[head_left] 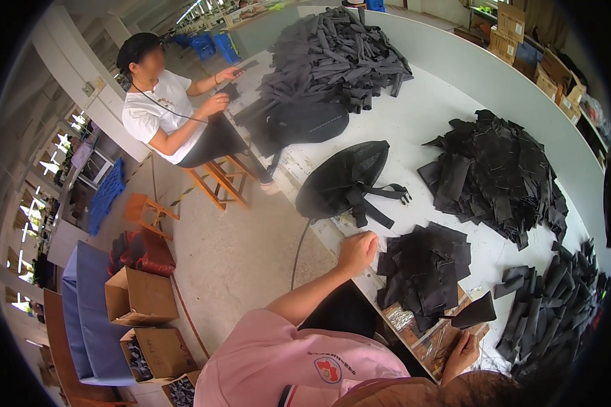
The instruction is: Applying adhesive and joining small black foam and fabric components at a workbench.
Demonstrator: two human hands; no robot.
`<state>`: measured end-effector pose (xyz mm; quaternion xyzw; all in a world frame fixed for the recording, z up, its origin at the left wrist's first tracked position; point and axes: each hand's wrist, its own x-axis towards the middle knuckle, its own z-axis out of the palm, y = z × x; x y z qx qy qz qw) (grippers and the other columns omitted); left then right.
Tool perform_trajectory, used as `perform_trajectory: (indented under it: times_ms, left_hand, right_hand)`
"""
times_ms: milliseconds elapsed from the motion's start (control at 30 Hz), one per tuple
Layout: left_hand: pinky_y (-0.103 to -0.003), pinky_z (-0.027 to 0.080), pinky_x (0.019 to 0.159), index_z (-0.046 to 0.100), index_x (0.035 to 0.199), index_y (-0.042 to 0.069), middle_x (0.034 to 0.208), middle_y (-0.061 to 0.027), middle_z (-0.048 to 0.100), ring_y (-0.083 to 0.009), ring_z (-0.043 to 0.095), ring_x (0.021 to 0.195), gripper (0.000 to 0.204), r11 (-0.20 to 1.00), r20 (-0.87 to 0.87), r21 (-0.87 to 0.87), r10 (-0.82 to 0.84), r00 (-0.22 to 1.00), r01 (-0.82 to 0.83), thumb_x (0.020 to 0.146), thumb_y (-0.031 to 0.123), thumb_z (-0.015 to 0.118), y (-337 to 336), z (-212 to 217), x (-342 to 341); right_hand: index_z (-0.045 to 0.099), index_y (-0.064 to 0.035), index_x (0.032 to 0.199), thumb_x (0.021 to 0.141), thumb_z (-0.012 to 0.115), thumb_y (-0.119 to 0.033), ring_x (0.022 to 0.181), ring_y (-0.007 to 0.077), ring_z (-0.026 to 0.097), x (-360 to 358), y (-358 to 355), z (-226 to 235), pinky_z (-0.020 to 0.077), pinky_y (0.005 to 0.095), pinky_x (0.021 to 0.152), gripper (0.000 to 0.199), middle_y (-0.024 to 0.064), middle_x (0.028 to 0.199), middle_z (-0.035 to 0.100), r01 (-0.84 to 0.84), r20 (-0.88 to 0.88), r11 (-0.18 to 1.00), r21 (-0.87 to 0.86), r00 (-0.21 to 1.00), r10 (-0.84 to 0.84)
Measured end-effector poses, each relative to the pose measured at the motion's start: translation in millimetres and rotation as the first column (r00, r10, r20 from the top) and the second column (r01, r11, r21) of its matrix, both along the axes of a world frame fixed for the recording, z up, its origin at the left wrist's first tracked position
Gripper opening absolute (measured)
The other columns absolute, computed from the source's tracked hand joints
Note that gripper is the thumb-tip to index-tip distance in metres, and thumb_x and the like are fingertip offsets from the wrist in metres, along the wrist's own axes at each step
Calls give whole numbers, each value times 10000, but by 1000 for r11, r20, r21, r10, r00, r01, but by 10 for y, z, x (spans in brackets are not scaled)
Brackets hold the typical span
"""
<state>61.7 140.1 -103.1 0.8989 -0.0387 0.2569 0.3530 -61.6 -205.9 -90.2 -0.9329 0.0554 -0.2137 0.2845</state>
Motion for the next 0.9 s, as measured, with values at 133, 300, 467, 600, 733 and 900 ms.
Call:
perform_trajectory:
  times_ms: [133,300,467,600,733,900]
  left_hand:
    - [-379,415,501,529,734,34,642,-130,558,-311,556,596,92,1000,2,0,2,1000,-2,786,110,520,2,-3,3]
    - [-396,435,526,510,725,56,663,-116,573,-308,560,611,114,999,-37,38,12,999,-10,792,148,518,-17,-9,-2]
    - [-390,436,524,510,725,56,659,-114,571,-303,560,605,106,1000,-15,18,7,1000,-7,791,139,516,-4,-11,-13]
    - [-390,436,524,509,721,55,654,-114,567,-304,558,603,101,1000,-19,20,11,1000,-10,789,130,517,-4,14,-15]
    - [-391,434,524,508,718,54,653,-115,567,-306,558,603,101,1000,-28,6,11,1000,-11,786,129,519,-14,24,-6]
    - [-374,410,490,525,727,43,620,-124,549,-303,550,574,96,1000,7,-12,-1,1000,1,786,119,529,0,19,-4]
  right_hand:
    - [469,17,635,844,511,-129,498,327,441,11,30,21,323,401,456,258,152,575,438,16,32,1000,-15,999,-15]
    - [467,17,636,842,511,-127,503,337,444,6,47,49,321,402,455,256,156,575,436,4,43,999,-40,999,-2]
    - [459,20,633,842,508,-125,506,342,446,-1,42,46,326,403,458,260,162,575,438,0,39,999,-49,999,2]
    - [481,26,666,845,500,-123,525,349,469,-5,-18,-13,349,401,473,233,177,589,463,8,-7,999,-39,1000,-8]
    - [512,32,714,847,492,-128,547,353,492,-12,-46,-49,372,399,490,209,188,615,493,23,-52,999,-32,998,-25]
    - [540,31,758,853,481,-141,569,362,511,-18,-85,-115,389,398,507,205,197,651,524,25,-56,997,-70,998,-29]
